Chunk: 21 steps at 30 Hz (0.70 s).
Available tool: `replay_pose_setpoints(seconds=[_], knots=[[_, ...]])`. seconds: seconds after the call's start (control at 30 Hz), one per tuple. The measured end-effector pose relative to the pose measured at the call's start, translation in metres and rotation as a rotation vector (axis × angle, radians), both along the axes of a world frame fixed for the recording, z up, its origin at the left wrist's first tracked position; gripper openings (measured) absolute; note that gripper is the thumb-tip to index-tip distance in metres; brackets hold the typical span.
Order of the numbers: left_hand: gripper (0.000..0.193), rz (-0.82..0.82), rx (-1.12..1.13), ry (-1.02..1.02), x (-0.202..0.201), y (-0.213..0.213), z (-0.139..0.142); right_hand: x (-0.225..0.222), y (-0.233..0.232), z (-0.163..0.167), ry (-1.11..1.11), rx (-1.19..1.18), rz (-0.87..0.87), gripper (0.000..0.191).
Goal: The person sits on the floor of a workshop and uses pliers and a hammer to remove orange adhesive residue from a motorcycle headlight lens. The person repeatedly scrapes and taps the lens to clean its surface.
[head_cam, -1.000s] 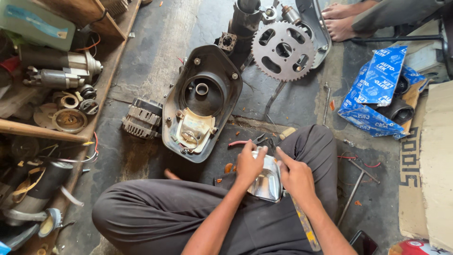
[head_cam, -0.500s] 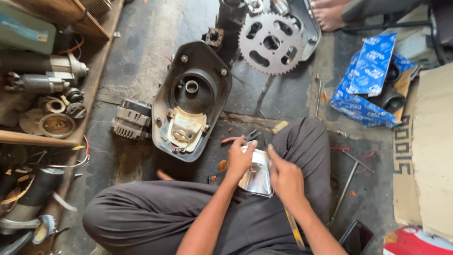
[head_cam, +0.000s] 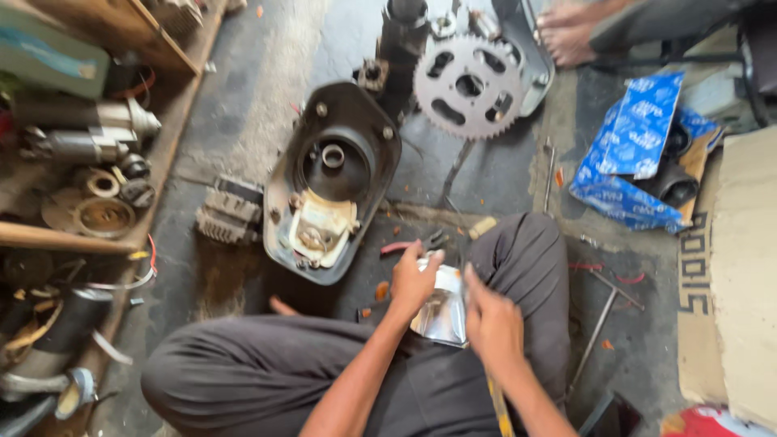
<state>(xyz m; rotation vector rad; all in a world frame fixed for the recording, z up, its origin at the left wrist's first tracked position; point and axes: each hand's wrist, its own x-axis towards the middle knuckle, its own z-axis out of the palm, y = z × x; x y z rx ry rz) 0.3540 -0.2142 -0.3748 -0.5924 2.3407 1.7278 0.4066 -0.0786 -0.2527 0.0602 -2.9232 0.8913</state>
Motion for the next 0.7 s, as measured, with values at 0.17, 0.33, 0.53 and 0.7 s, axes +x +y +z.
replay_pose_setpoints(seconds=[0.17, 0.33, 0.53, 0.7], knots=[[0.047, -0.001, -0.014, 0.088, 0.006, 0.005, -0.005, 0.0, 0.006, -0.004, -0.122, -0.111, -0.045, 0.042], [0.043, 0.025, 0.005, 0.151, 0.001, 0.002, -0.001, 0.007, 0.004, -0.002, 0.029, -0.096, -0.061, 0.041], [0.05, -0.008, 0.068, 0.095, 0.01, 0.008, 0.013, -0.001, 0.007, -0.004, -0.105, -0.073, -0.062, 0.046], [0.044, -0.069, -0.034, 0.028, 0.008, 0.01, 0.023, -0.001, 0.011, -0.004, -0.128, -0.152, -0.136, 0.041]])
